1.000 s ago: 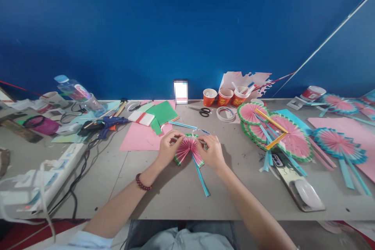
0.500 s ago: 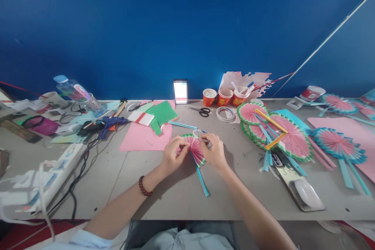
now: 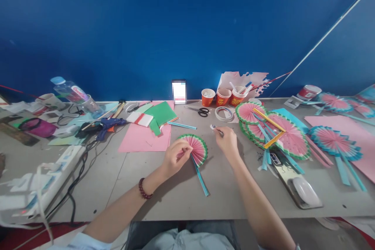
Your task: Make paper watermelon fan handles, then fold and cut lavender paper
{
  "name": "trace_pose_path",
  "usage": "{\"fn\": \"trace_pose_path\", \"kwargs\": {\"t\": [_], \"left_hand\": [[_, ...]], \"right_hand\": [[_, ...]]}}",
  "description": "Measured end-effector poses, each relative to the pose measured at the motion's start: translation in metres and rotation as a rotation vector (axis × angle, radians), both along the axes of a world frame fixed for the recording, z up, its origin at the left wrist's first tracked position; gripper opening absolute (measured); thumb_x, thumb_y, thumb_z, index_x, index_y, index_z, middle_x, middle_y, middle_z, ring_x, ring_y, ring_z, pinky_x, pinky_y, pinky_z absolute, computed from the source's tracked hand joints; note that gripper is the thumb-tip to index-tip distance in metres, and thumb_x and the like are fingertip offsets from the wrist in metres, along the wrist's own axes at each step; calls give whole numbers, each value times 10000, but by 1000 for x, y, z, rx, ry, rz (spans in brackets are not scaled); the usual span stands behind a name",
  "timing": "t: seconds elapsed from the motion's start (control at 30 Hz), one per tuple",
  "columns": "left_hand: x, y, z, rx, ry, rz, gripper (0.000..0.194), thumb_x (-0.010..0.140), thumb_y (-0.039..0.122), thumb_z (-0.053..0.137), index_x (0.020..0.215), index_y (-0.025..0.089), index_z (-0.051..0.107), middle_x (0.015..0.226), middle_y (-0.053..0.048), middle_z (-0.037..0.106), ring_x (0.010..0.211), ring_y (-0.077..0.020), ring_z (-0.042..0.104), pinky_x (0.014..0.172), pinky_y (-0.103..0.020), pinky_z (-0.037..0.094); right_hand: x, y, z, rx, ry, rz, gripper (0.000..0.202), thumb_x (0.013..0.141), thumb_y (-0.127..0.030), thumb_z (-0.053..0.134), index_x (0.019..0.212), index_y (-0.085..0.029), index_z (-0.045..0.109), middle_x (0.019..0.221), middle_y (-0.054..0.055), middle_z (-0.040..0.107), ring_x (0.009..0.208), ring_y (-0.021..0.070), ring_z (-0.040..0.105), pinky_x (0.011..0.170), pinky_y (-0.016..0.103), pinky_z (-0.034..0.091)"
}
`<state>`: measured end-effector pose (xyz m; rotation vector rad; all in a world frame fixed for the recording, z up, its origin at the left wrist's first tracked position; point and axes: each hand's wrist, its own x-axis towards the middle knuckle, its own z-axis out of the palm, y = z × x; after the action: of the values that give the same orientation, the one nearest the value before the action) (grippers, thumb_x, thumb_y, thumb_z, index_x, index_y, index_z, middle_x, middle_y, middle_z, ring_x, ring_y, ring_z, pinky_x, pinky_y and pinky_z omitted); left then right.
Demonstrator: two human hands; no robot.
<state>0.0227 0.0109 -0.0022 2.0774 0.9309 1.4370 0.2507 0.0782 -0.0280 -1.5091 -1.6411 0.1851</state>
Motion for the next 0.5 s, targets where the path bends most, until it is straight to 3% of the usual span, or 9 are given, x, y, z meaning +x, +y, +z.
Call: {"fn": "trace_pose_path", "kwargs": {"t": [0.13, 0.27, 0.37, 0.5], "left_hand": [[-1, 7, 5, -246, -116, 57, 124, 879, 238, 509, 832, 180, 609, 862, -47, 613, 719, -117, 559, 615, -233, 469], [-2, 11, 3, -427, -140, 49, 137, 864, 277, 528, 838, 188, 628, 898, -44, 634, 707, -114, 574, 598, -225, 466], [-1, 13, 0, -460, -203, 23, 128, 843, 279, 559, 832, 185, 645, 903, -58, 649, 773, -141, 605, 610, -232, 475], [-3, 17, -1, -449, -188, -22, 127, 835, 255, 561, 819, 181, 663, 890, -68, 648, 797, -155, 613, 597, -232, 476]], "right_hand": [[-6, -2, -6, -29, -168, 109, 198, 762, -293, 515, 739, -178, 674, 733, 101, 678, 705, 244, 616, 712, 382, 478], [-24, -16, 15, 1, 0, 191, 252, 832, -346, 513, 932, -178, 671, 896, 104, 679, 851, 235, 617, 806, 385, 474], [-38, -29, 32, -168, 191, 478, 284, 890, -385, 475, 980, -197, 668, 979, 83, 681, 899, 204, 627, 797, 327, 487], [-48, -40, 39, -267, 166, 518, 184, 832, -378, 593, 855, -215, 675, 878, 46, 686, 837, 198, 622, 761, 309, 475]]}}
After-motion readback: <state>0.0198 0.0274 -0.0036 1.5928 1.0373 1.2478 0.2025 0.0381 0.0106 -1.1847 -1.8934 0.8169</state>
